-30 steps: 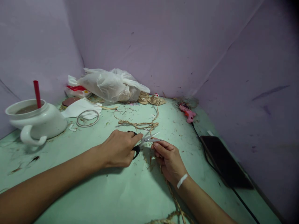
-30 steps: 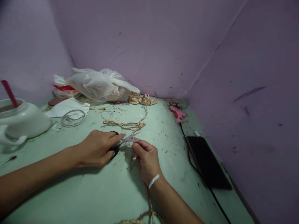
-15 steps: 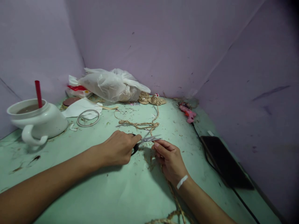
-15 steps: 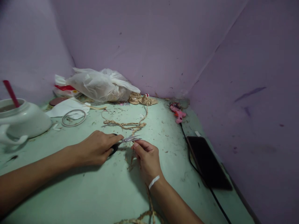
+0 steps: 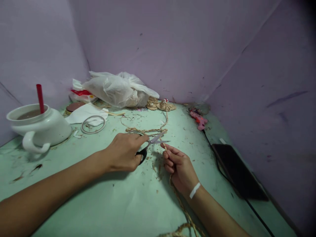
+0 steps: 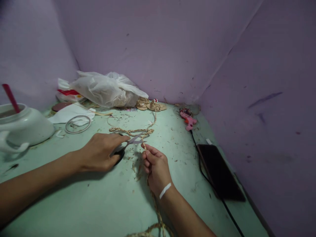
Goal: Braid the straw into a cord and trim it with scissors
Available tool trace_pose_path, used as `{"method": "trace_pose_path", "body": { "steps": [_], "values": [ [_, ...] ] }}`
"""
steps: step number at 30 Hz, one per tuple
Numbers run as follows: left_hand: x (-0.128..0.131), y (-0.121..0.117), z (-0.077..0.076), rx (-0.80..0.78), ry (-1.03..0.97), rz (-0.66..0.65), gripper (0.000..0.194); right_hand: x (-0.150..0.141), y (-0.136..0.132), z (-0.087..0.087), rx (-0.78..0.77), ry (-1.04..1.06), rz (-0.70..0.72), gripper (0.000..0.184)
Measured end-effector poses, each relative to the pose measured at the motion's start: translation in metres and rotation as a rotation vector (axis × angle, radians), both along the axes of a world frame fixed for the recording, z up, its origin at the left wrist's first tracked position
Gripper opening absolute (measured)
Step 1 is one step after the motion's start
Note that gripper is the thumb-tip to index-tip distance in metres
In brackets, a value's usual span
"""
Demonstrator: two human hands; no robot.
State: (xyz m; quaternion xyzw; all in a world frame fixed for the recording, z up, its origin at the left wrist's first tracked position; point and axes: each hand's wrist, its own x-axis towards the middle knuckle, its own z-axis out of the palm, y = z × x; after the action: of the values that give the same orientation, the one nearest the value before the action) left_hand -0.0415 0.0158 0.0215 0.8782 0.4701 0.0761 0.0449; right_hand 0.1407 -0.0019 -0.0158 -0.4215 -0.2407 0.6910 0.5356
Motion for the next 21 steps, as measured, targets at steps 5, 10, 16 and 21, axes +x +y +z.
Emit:
{"method": "trace_pose_path", "body": {
  "steps": [5,10,16,21],
  "values": [
    [0.008,-0.005,-0.003,0.062,0.127,-0.064,0.048,0.000,-0.002,0.005,-0.012,0.098,0.081,0.021],
    [0.007,-0.003,-0.011,0.075,0.134,-0.078,0.049,0.000,-0.004,0.007,-0.026,0.158,0.124,0.015],
    [0.004,0.001,-0.020,0.113,0.125,-0.098,0.051,0.000,-0.004,0.005,-0.020,0.209,0.169,0.014],
    [0.002,0.002,-0.025,0.151,0.131,-0.102,0.051,0.001,-0.002,0.006,-0.036,0.253,0.189,0.012]
  ]
}}
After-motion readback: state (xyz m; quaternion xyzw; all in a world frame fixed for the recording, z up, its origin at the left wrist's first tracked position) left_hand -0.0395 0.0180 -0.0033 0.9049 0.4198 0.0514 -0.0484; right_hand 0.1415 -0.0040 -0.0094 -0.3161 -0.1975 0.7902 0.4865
